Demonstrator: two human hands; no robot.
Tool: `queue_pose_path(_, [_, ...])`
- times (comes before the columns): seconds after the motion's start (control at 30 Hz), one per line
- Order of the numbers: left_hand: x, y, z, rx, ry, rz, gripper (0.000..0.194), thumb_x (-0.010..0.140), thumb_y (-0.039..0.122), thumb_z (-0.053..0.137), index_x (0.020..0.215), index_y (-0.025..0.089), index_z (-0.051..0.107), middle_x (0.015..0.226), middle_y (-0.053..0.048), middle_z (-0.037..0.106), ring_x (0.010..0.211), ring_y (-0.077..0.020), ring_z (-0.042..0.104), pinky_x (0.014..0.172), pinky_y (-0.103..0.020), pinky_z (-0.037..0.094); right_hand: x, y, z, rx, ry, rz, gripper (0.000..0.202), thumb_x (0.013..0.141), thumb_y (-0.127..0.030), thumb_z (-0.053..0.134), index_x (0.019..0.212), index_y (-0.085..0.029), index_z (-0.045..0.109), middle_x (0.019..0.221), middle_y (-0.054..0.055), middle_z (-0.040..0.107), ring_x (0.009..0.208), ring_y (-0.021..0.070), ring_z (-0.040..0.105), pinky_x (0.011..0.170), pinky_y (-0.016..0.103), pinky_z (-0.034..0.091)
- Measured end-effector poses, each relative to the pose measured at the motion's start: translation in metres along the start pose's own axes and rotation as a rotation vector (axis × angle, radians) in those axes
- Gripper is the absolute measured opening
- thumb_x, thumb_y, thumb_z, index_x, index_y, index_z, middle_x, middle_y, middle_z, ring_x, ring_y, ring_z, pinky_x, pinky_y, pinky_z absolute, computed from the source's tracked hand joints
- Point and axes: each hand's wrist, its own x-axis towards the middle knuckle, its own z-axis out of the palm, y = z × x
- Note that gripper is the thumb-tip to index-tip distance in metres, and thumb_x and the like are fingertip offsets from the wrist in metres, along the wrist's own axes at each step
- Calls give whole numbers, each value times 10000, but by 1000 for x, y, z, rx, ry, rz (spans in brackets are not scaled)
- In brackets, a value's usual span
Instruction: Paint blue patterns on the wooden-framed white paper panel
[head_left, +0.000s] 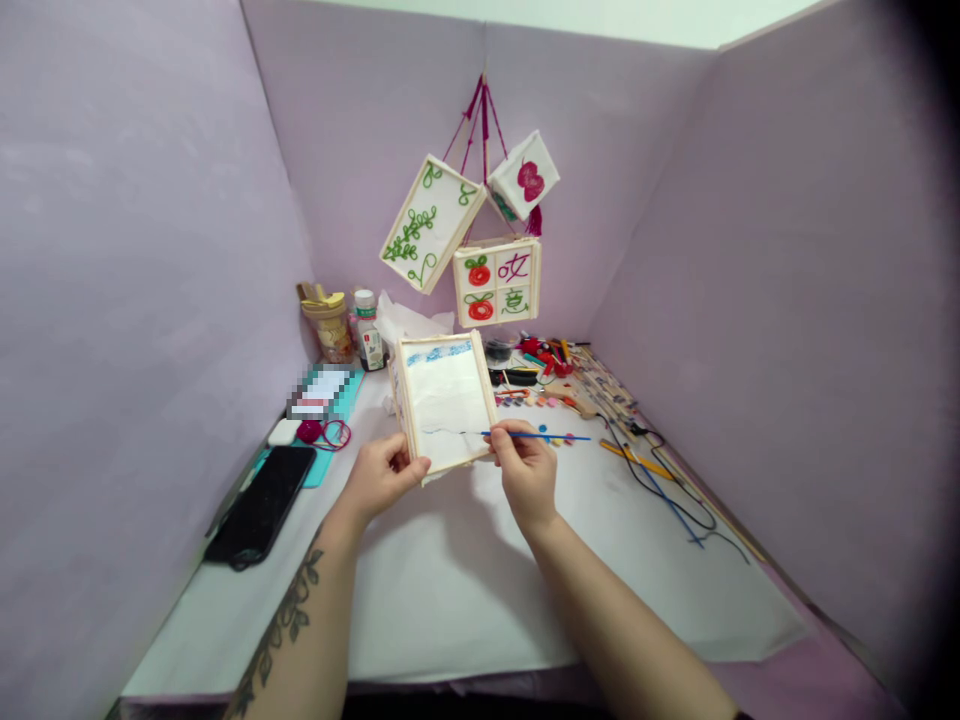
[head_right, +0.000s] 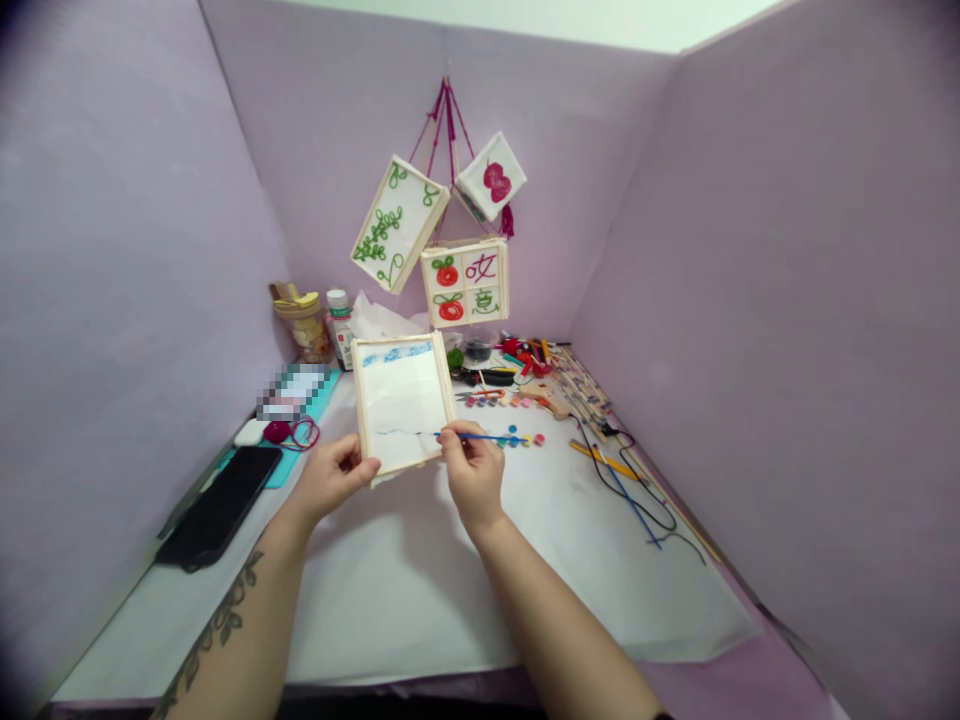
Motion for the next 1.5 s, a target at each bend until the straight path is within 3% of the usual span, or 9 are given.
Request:
queue_pose_path(0.43, [1,1,0,-12,-1,14,335,726,433,561,550,188,415,496,45,450,476,-83,378,465,-208,283,2,1,-5,52,28,13,167,832,-343,605,798,-182,635,682,13,640,594,131,566,538,250,440])
queue_pose_path(0.73, [2,-1,1,-8,4,-3,343,721,440,562,553,185,408,499,52,434,484,-79,372,473,-203,287,4,2,-7,308,-3,68,141,818,-322,620,839,-202,549,655,-20,602,522,98,497,495,230,408])
queue_pose_path(0.97, [1,-1,0,3,-4,-6,342,724,447,559,558,185,417,504,49,436,491,-85,385,481,-210,293,2,2,-7,217,-84,107,115,782,-298,622,796,-193,577,641,-30,543,526,94,484,490,224,387])
queue_pose_path(1.5, [0,-4,0,2,-5,8,336,731,433,568,560,185,419,505,49,439,490,-84,385,481,-210,293,4,5,-9,146,-63,97,104,796,-301,591,801,-201,562,586,-44,481,501,98,429,480,233,346])
